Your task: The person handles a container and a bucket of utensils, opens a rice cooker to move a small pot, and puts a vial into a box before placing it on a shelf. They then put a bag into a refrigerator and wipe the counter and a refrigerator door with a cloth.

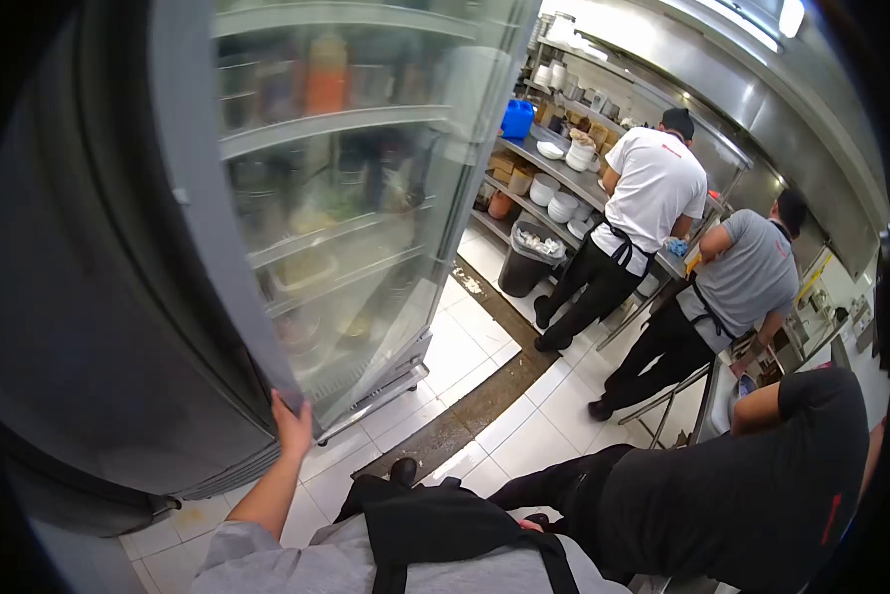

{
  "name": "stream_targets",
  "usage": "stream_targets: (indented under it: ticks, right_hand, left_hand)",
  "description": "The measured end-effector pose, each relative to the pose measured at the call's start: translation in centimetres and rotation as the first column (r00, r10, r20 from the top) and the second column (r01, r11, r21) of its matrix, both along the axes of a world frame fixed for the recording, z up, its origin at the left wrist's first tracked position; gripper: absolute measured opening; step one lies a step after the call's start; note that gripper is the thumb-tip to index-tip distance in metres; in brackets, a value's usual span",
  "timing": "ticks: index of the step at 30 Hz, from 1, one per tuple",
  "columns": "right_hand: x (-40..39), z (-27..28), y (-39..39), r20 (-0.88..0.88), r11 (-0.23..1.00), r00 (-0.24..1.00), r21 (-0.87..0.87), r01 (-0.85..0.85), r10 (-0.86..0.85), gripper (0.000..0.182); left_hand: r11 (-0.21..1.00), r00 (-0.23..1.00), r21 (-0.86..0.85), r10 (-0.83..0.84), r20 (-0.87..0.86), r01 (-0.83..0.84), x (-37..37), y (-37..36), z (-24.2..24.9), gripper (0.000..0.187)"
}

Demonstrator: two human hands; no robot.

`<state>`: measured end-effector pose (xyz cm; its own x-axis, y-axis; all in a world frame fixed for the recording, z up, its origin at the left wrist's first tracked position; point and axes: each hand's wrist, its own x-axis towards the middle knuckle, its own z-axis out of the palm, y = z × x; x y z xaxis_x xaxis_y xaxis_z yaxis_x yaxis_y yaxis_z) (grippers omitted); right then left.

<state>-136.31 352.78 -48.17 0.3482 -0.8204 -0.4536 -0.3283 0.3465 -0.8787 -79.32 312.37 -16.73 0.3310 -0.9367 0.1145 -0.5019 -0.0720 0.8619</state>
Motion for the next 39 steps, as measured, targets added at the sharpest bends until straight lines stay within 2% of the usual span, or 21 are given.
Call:
stream_targets:
  ticks: [1,2,4,7,10,12,14,16,17,18,19,20,21,23,25,26,28,31,33,36,39]
  right_hand:
    - [0.7,2.1,3.3,-0.399,0.903,0.884,0.24,0.356,-0.242,0.028]
    - [0.9,1.7,3.0,-0.455,0.887,0.861,0.266,0.376,-0.229,0.028]
    - [1.7,4.8,-0.3,-0.516,0.89,0.829,0.246,0.385,-0.216,0.027]
    - [0.9,8.9,-7.4,-0.576,0.9,0.784,0.178,0.398,-0.232,0.027]
    - [-1.3,12.2,-14.4,-0.621,0.898,0.733,0.104,0.427,-0.277,0.027]
    - [-3.0,14.2,-18.6,-0.633,0.877,0.695,0.053,0.477,-0.34,0.027]
    - [-4.7,15.6,-21.8,-0.637,0.842,0.651,0.005,0.539,-0.413,0.027]
    - [-6.9,16.4,-24.0,-0.639,0.801,0.61,-0.014,0.599,-0.468,0.027]
    - [-8.0,16.5,-25.0,-0.64,0.783,0.596,-0.014,0.622,-0.484,0.027]
    - [-8.8,16.5,-25.8,-0.644,0.766,0.582,-0.009,0.643,-0.496,0.026]
    - [-9.8,16.1,-26.3,-0.65,0.754,0.575,0.005,0.656,-0.496,0.026]
    - [-10.9,15.5,-27.0,-0.656,0.743,0.574,0.028,0.668,-0.491,0.026]
    - [-11.8,14.5,-27.6,-0.662,0.737,0.577,0.056,0.674,-0.478,0.026]
    - [-14.0,11.8,-28.6,-0.672,0.738,0.608,0.134,0.662,-0.423,0.026]
    - [-17.0,8.9,-30.8,-0.67,0.761,0.662,0.221,0.61,-0.336,0.026]
    - [-19.0,7.4,-32.2,-0.663,0.777,0.692,0.264,0.572,-0.284,0.026]
    - [-23.9,4.5,-35.5,-0.646,0.812,0.745,0.34,0.475,-0.166,0.026]
    - [-32.8,2.6,-42.9,-0.646,0.868,0.763,0.369,0.332,-0.016,0.026]
    - [-38.9,3.5,-49.7,-0.679,0.911,0.734,0.312,0.27,0.015,0.026]
    - [-46.2,15.3,-61.5,-0.712,0.957,0.678,0.03,0.289,-0.183,0.027]
    - [-51.8,18.6,-71.2,-0.751,0.964,0.625,-0.057,0.26,-0.213,0.026]
  left_hand:
    - [0.999,0.999,-0.029,0.044,-0.01,-0.044,0.4,-1.7,0.4,0.075]
    - [0.993,0.994,-0.057,0.105,-0.027,-0.107,0.7,-3.4,0.4,0.067]
    - [0.928,0.958,-0.263,0.285,0.041,-0.265,0.5,-6.6,-0.1,0.062]
    - [0.862,0.905,-0.29,0.425,-0.032,-0.415,1.5,-12.2,-3.8,0.059]
    - [0.722,0.725,-0.177,0.579,-0.374,-0.668,0.3,-16.3,-5.2,0.056]
    - [0.599,0.638,-0.22,0.725,-0.261,-0.77,0.2,-17.8,-7.9,0.055]
    - [0.673,0.707,-0.22,0.688,-0.164,-0.706,1.3,-16.9,-9.9,0.059]
    - [0.344,0.415,0.343,0.896,0.16,-0.874,-3.6,-15.8,-10.3,0.055]
    - [0.242,0.462,0.625,0.861,0.215,-0.743,-5.5,-15.7,-12.5,0.053]
    - [0.391,0.732,0.802,0.676,0.082,-0.452,-7.5,-15.1,-16.2,0.049]
    - [0.43,0.892,0.898,0.438,-0.114,-0.097,-10.1,-14.7,-20.0,0.045]
    - [0.349,0.905,0.914,0.287,-0.313,0.206,-13.7,-15.5,-22.8,0.038]
    - [0.318,0.882,0.838,0.006,-0.471,0.444,-17.9,-17.6,-21.0,0.038]
    - [0.208,0.561,0.535,-0.491,-0.667,0.819,-30.1,-22.9,-8.2,0.039]
    - [0.082,0.212,0.514,-0.957,-0.198,0.854,-36.9,-29.6,-18.3,0.041]
    - [0.098,0.224,0.513,-0.956,-0.19,0.853,-40.0,-31.7,-16.7,0.041]
    - [0.111,-0.029,0.687,-0.982,0.189,0.718,-47.9,-36.8,-10.3,0.043]
    - [0.158,0.189,0.705,-0.981,0.035,0.691,-53.9,-43.4,-11.6,0.045]
    - [0.175,0.196,0.75,-0.979,0.061,0.638,-56.8,-47.2,-11.2,0.046]
    - [0.2,0.175,0.813,-0.977,0.123,0.546,-60.7,-51.7,-7.6,0.046]
    - [0.259,0.247,0.794,-0.959,0.142,0.549,-62.5,-55.2,-7.1,0.045]
